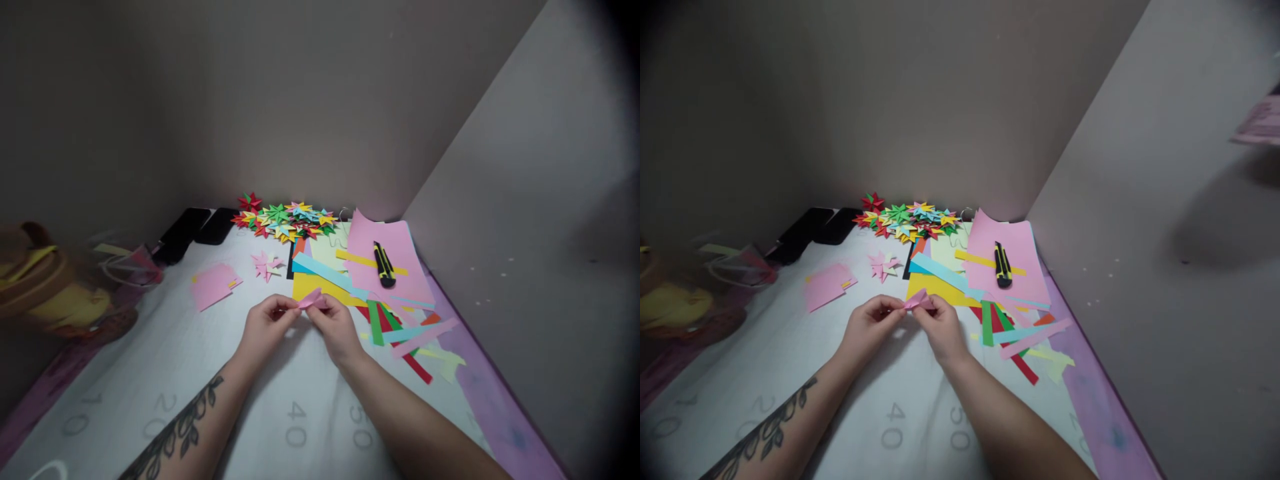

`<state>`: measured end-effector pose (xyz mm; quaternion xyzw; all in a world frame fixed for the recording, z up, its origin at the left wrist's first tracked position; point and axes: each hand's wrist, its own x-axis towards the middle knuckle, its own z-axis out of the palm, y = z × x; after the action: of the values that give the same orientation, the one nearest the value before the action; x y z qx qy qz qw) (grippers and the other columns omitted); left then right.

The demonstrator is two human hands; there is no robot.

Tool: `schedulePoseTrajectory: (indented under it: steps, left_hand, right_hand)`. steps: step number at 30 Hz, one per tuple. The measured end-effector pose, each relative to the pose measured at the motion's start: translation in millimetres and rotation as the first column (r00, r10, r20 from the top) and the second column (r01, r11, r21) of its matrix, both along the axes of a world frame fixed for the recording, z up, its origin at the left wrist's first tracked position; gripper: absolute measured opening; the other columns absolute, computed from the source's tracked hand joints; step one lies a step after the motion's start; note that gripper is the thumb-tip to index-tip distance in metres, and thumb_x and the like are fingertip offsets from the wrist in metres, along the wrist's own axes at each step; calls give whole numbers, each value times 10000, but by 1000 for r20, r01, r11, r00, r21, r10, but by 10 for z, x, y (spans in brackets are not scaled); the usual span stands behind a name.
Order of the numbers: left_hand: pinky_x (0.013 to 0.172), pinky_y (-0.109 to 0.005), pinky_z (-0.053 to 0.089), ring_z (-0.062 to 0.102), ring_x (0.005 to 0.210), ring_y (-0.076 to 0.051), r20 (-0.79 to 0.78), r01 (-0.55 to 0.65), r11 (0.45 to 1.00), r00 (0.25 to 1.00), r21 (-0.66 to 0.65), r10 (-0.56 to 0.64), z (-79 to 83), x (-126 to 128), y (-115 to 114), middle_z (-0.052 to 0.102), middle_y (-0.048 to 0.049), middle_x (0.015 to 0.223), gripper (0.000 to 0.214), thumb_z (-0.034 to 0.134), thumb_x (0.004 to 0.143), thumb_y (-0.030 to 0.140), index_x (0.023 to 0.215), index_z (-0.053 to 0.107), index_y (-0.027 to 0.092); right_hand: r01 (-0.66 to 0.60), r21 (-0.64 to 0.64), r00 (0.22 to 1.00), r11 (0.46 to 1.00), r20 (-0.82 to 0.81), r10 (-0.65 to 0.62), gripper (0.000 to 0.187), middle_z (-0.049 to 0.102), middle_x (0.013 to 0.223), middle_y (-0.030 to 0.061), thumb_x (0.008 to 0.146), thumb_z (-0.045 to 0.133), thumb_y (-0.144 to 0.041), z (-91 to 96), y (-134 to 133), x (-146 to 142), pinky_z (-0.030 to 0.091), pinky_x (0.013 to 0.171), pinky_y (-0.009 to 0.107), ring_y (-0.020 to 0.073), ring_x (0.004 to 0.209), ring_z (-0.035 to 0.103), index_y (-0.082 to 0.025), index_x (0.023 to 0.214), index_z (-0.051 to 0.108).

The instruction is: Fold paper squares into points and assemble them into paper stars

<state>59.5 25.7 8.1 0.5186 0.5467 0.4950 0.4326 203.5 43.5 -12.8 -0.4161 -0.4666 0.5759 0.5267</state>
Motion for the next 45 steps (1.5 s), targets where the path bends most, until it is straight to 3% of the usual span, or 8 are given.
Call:
schedulePoseTrajectory:
  steps: [12, 18, 22, 28, 33, 38, 42, 45]
  left_hand:
    - [528, -175, 365, 490, 556, -67, 221, -61, 995, 972, -75, 76, -27, 106, 5, 566, 43, 620, 210, 721, 672, 279, 713, 557, 155]
    - [562, -184, 402, 543, 595, -84, 186, -34, 997, 981, -75, 47, -21, 150, -14, 602, 30, 651, 160, 691, 689, 251, 744, 573, 159]
    - [543, -193, 402, 563, 597, -99, 151, -29, 997, 988, -68, 39, -16, 149, -18, 603, 25, 648, 164, 676, 703, 264, 772, 568, 162]
    - [535, -183, 386, 530, 566, -81, 136, -62, 998, 989, -27, 65, -10, 164, -39, 566, 53, 618, 157, 654, 701, 226, 764, 519, 177]
    - [525, -191, 376, 514, 548, -86, 77, -44, 998, 996, -43, 47, 44, 168, -45, 564, 42, 597, 134, 648, 672, 209, 738, 538, 167]
    - [501, -189, 359, 496, 510, -82, 70, -22, 996, 997, -81, 27, 45, 137, -24, 555, 42, 570, 122, 655, 644, 210, 715, 567, 164]
    - [490, -185, 361, 512, 501, -84, 142, -88, 986, 984, -139, 108, 19, 88, 11, 580, 39, 583, 187, 687, 640, 252, 758, 574, 163]
    - [508, -181, 376, 538, 518, -87, 248, -173, 972, 946, -162, 210, 4, 86, 29, 600, 40, 592, 258, 715, 643, 298, 794, 548, 171]
  right_hand:
    - [1, -43, 969, 999, -248, -11, 170, 538, 636, -43, 649, 750, -246, -43, 13, -56, 369, 619, 246, 106, 602, 464, -187, 694, 596]
    - [-35, -161, 921, 986, -388, -31, 193, 577, 655, -20, 581, 779, -239, 13, 10, -133, 398, 682, 278, 126, 649, 500, -178, 657, 613]
    - [12, -191, 920, 982, -383, -85, 194, 549, 621, -36, 571, 780, -237, 17, 32, -128, 370, 608, 257, 97, 567, 441, -178, 631, 606]
    - [-56, -235, 911, 970, -409, -46, 263, 584, 695, -15, 551, 793, -241, 33, -2, -173, 419, 704, 287, 141, 693, 536, -174, 744, 628]
    - [-8, -333, 877, 943, -455, -153, 306, 533, 599, -34, 535, 798, -258, 5, 69, -114, 419, 601, 266, 105, 552, 480, -166, 785, 647]
    - [114, -287, 868, 951, -436, -236, 266, 624, 831, 12, 481, 811, -207, -34, 264, 102, 441, 591, 252, 115, 646, 526, -199, 644, 601]
    - [187, -260, 862, 947, -419, -285, 256, 628, 959, 26, 541, 792, -280, -13, 349, 220, 413, 536, 239, 134, 701, 533, -219, 687, 590]
    - [91, -231, 876, 969, -444, -188, 296, 614, 880, 21, 575, 785, -308, 22, 270, 144, 395, 551, 223, 129, 715, 527, -223, 817, 639]
